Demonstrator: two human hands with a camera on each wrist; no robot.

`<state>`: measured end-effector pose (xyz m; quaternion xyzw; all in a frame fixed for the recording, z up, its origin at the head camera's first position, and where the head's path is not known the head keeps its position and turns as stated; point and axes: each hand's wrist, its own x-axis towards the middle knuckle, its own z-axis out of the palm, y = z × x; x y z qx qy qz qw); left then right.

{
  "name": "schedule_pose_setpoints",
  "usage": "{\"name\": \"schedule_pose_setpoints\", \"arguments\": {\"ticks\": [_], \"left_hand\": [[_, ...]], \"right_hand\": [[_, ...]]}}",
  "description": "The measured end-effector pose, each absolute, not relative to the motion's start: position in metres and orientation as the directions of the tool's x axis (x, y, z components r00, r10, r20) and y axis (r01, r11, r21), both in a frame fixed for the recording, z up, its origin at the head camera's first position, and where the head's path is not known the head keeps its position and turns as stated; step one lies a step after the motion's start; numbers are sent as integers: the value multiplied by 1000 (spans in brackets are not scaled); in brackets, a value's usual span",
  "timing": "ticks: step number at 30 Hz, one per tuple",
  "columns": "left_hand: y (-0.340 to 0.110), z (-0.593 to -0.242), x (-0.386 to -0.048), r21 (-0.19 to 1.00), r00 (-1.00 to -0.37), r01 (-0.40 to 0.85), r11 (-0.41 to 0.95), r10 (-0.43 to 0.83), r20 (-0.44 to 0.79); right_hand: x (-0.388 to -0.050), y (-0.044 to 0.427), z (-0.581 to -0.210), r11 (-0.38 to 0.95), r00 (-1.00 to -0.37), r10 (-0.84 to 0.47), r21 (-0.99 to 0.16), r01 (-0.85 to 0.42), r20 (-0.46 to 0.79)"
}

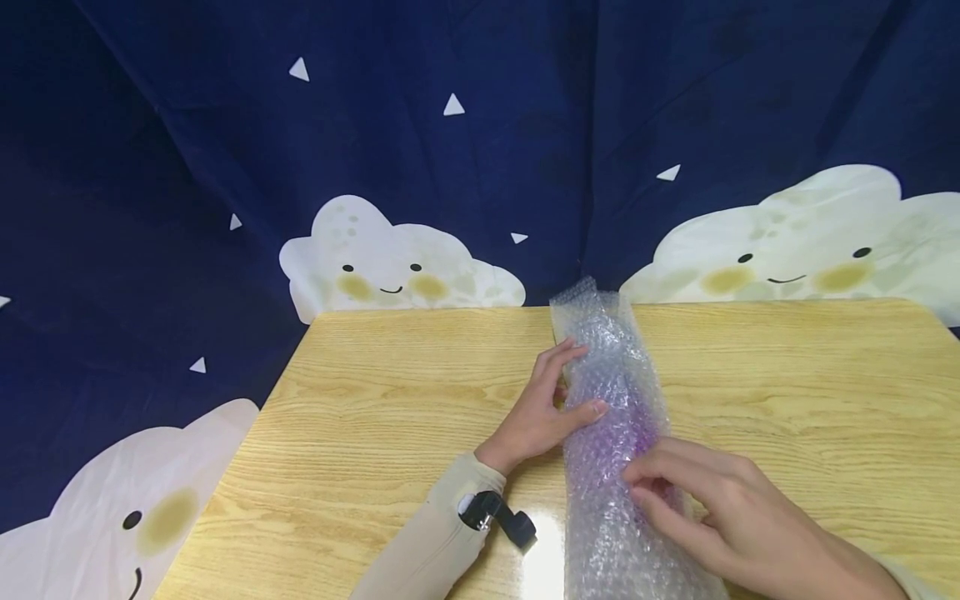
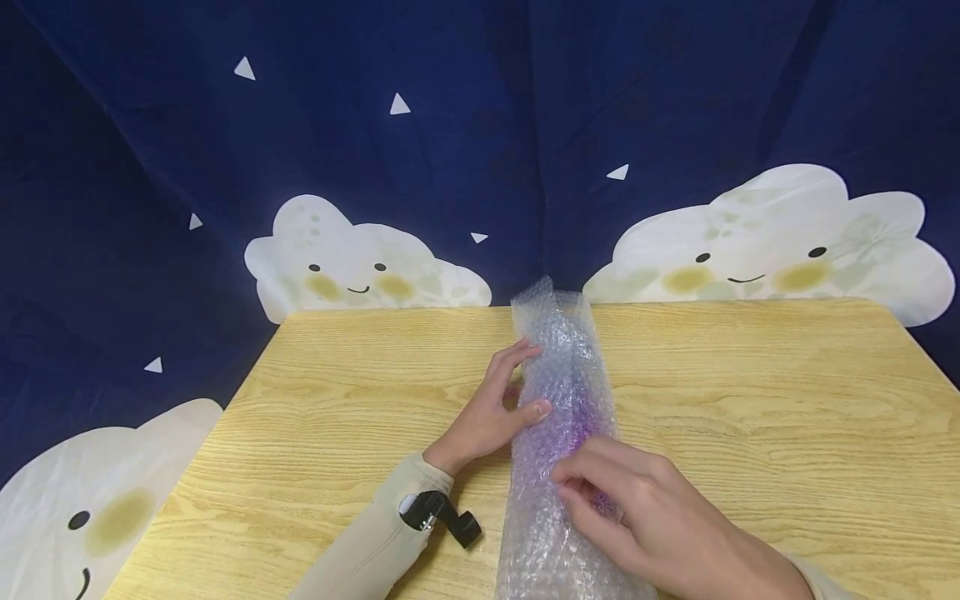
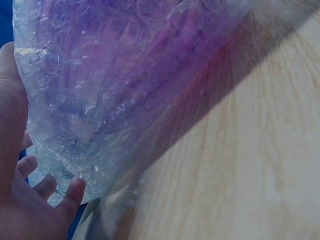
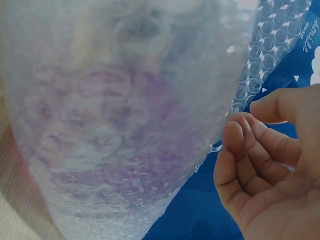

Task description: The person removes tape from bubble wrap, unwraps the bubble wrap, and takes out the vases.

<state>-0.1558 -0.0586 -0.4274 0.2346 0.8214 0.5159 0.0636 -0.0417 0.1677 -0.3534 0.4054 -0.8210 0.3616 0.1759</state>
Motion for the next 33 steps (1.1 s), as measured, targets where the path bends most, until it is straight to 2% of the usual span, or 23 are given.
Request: {"name": "schedule_pose_setpoints", "arguments": {"ticks": [11,24,31,33], "left_hand": [[-59,-427,-156,874,-882,325,361,449,142],[-59,-428,-156,877,-886,312,366,446,129],[-59,-428,-156,879,-885,308,364,448,125],[-59,-428,-157,879,-885,309,363,449,126]], "right_hand": [[-37,168,-346,427,-620,-561,-449,-785,549],[-37,171,-340,404,-597,-559,-440,-802,575],[-48,170,-343,304,-490,-492,-386,-871,719],[-50,171,-342,312,-490,-479,-380,-871,728]]}}
